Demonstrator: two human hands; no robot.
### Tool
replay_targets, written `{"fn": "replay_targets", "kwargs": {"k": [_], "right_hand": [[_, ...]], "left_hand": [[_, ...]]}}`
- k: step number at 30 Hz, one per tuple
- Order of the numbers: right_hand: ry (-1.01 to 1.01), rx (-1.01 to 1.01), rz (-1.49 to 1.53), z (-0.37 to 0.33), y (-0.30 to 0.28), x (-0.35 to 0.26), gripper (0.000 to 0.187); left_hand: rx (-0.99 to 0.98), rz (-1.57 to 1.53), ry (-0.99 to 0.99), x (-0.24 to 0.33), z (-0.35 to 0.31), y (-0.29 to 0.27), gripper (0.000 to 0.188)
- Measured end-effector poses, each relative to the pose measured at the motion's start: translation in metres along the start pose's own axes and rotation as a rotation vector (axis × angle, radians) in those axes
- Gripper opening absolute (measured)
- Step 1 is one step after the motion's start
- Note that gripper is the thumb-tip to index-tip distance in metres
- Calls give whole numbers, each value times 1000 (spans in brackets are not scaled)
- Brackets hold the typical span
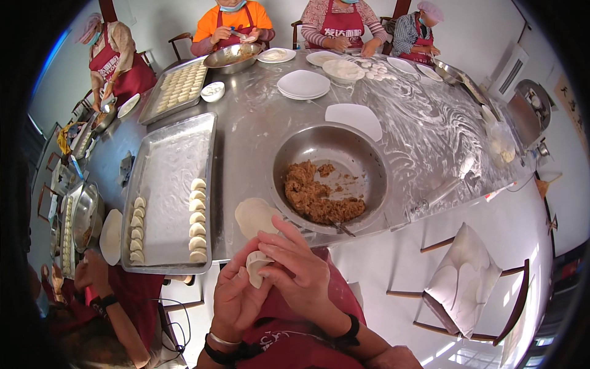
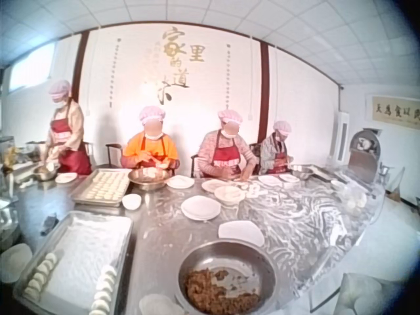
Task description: Manually folding and preparing dumplings with filling on a stainless steel prep table.
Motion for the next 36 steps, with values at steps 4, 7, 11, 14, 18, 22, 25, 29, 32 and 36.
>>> {"fn": "replay_targets", "kwargs": {"k": [4, 7, 11, 14, 18, 22, 25, 29, 32, 36], "right_hand": [[6, 18, 35, -3, -2, 6, 27], [-38, 6, 52, -3, -1, 7, 19], [-43, -69, 69, 4, -1, 7, 22], [8, -86, 91, 7, 3, 7, 23], [12, -108, 113, 9, 6, 3, 22], [-43, -236, 91, 2, 10, 6, 26], [-57, -228, 115, 2, 8, 4, 27], [-29, -301, 81, 9, 15, -1, 26], [-47, -357, 104, 9, 19, -3, 25], [-164, -427, 181, -3, 24, -1, 29]], "left_hand": [[-19, -1, -12, -3, 0, 1, 55], [-55, 42, 0, -2, -2, 3, 49], [-21, 47, -33, -2, -1, 2, 51], [-9, 49, -48, 2, -1, 2, 56], [-22, 132, -84, 1, -7, 2, 64], [-1, 162, -94, -1, -9, 5, 64], [-45, 155, -116, -2, -10, 8, 62], [-1, 179, -149, 1, -11, 3, 63], [-9, 199, -176, -1, -13, -4, 64], [44, 211, -179, -3, -12, 0, 63]]}}
Point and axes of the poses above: each hand's wrist, its own z-axis towards the middle knuckle, its own y-axis out of the palm, x = y × z, the point moved 10 cm from there along z, towards the middle knuckle, and after that the axes turned 11 degrees about -y, right-handed, at the moved point
